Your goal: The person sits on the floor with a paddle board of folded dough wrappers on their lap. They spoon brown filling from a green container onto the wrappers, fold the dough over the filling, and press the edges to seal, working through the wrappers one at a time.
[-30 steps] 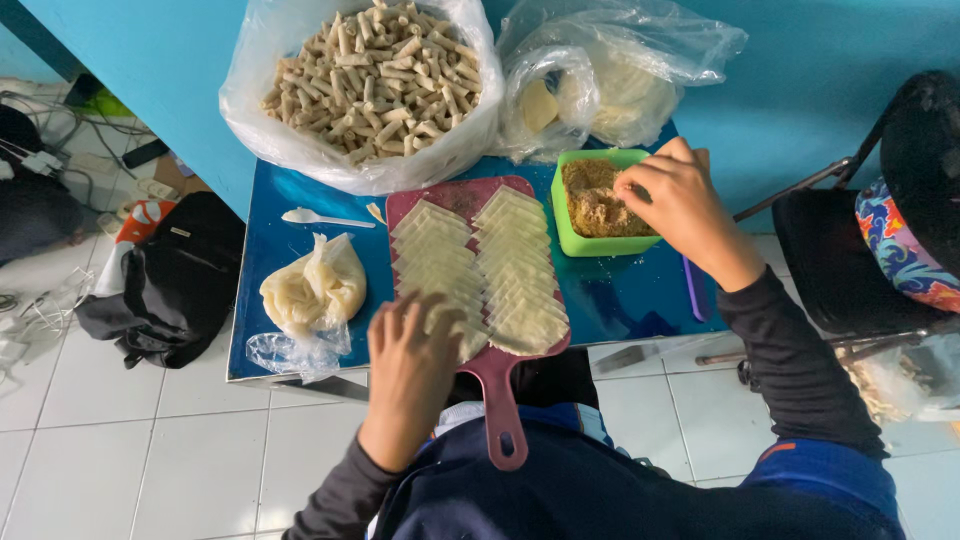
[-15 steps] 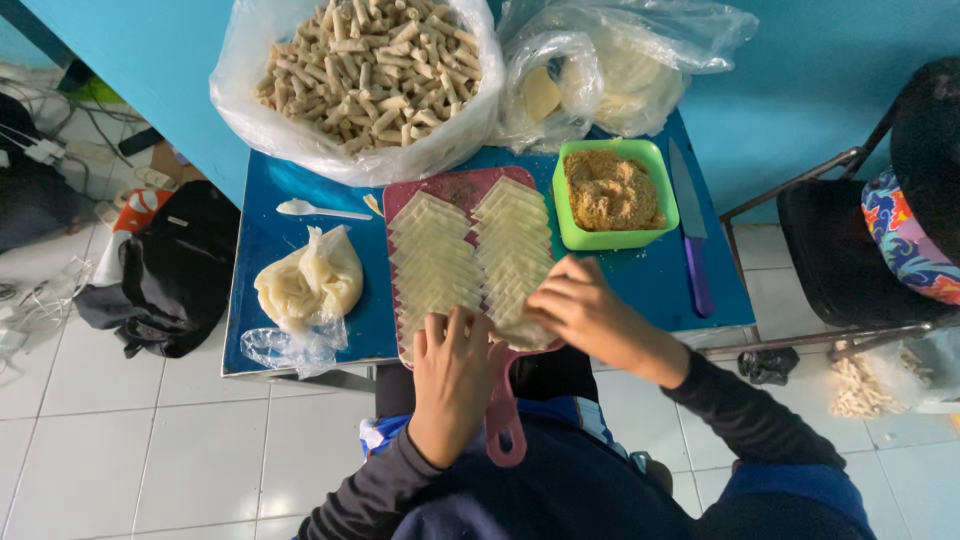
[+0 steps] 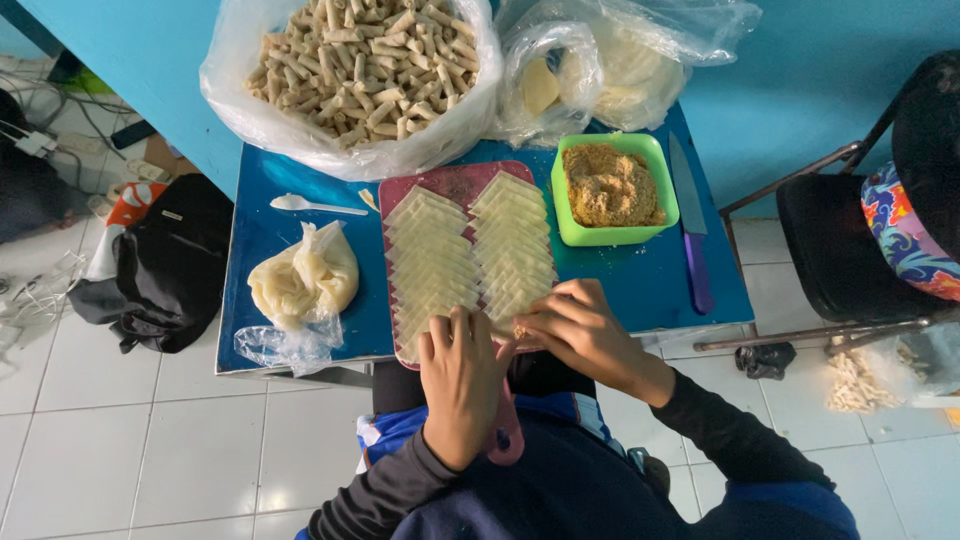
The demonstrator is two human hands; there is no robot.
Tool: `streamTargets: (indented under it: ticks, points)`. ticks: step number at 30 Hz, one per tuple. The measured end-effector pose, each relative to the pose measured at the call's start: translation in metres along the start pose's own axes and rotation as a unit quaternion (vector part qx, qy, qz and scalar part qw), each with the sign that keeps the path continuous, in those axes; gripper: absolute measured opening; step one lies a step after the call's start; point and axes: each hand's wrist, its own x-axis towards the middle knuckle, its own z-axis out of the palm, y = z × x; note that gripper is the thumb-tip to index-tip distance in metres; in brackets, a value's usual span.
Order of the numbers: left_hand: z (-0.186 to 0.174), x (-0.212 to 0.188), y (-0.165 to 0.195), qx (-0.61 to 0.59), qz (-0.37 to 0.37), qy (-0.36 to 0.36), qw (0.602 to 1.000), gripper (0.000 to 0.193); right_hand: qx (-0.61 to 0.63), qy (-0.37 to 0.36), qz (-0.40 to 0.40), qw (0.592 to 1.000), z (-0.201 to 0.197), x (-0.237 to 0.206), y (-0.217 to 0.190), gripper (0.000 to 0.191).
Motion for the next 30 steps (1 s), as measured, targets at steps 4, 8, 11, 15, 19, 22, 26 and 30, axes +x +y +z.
streamTargets:
  ticks: [4,8,11,15,19,22,26,30]
  points:
    - [-0.001,-0.001,0.002,-0.002,0.000,-0.018,1.000,0.044,-0.006,-0.001,0.009,1.000,0.002,-0.004,0.004,0.022]
    - [-0.002,0.000,0.004,-0.007,0.008,-0.015,1.000,0.039,0.000,0.014,0.041,0.999,0.004,-0.006,0.008,0.016]
    - [-0.004,0.000,0.004,-0.017,0.013,-0.017,1.000,0.034,0.004,0.022,0.056,0.998,0.002,-0.008,0.010,0.016]
    - [-0.003,0.001,0.005,-0.054,0.019,-0.017,0.998,0.031,-0.010,0.024,0.046,0.999,0.003,-0.009,0.011,0.016]
    - [-0.003,0.001,0.005,-0.120,0.018,-0.013,0.993,0.029,-0.018,0.017,0.046,0.999,0.003,-0.010,0.008,0.016]
    - [-0.002,0.002,0.007,-0.132,0.020,-0.007,0.991,0.030,-0.019,0.027,0.040,0.999,-0.003,-0.008,0.009,0.018]
    - [0.000,0.002,0.007,-0.130,0.013,-0.004,0.991,0.028,-0.048,0.011,0.027,0.998,-0.010,-0.002,0.006,0.016]
    - [0.003,0.003,0.003,-0.123,0.016,-0.008,0.992,0.027,-0.106,0.044,0.053,0.992,-0.035,0.007,0.018,0.011]
